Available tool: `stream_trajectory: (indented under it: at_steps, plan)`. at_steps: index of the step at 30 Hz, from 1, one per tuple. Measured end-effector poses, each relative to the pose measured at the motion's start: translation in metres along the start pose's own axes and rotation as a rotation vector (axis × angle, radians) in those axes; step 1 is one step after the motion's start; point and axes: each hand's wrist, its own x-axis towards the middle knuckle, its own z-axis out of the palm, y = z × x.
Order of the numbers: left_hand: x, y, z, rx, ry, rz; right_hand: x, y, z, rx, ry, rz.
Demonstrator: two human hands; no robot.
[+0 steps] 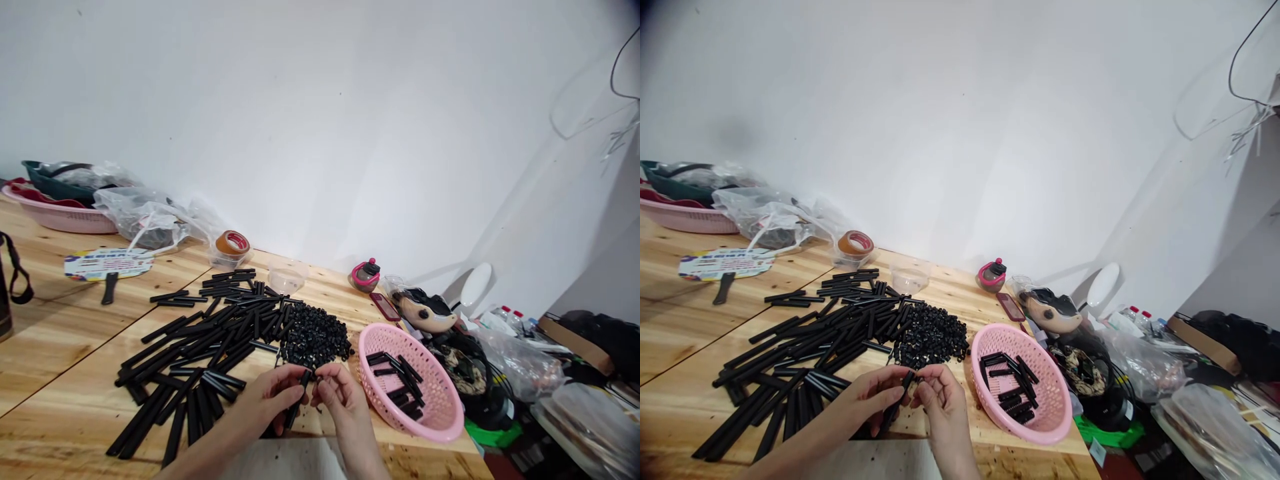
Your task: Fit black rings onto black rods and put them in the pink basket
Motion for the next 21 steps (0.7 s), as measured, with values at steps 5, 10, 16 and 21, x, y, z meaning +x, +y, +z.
stream_trajectory:
  at_steps: [5,10,16,21]
  plan:
    - [-0.002,0.002,0.002,0.016,0.017,0.003,0.0,0.003,0.001,0.167,-0.043,0.058]
    - [-0.004,0.004,0.003,0.0,0.025,0.018,0.0,0.001,0.005,0.33,-0.013,0.127]
    - [-0.007,0.009,0.005,-0.016,0.043,0.03,-0.002,-0.004,0.008,0.378,0.009,0.147]
    - [-0.008,0.01,0.005,-0.041,0.002,0.047,-0.002,-0.004,0.007,0.396,-0.002,0.145]
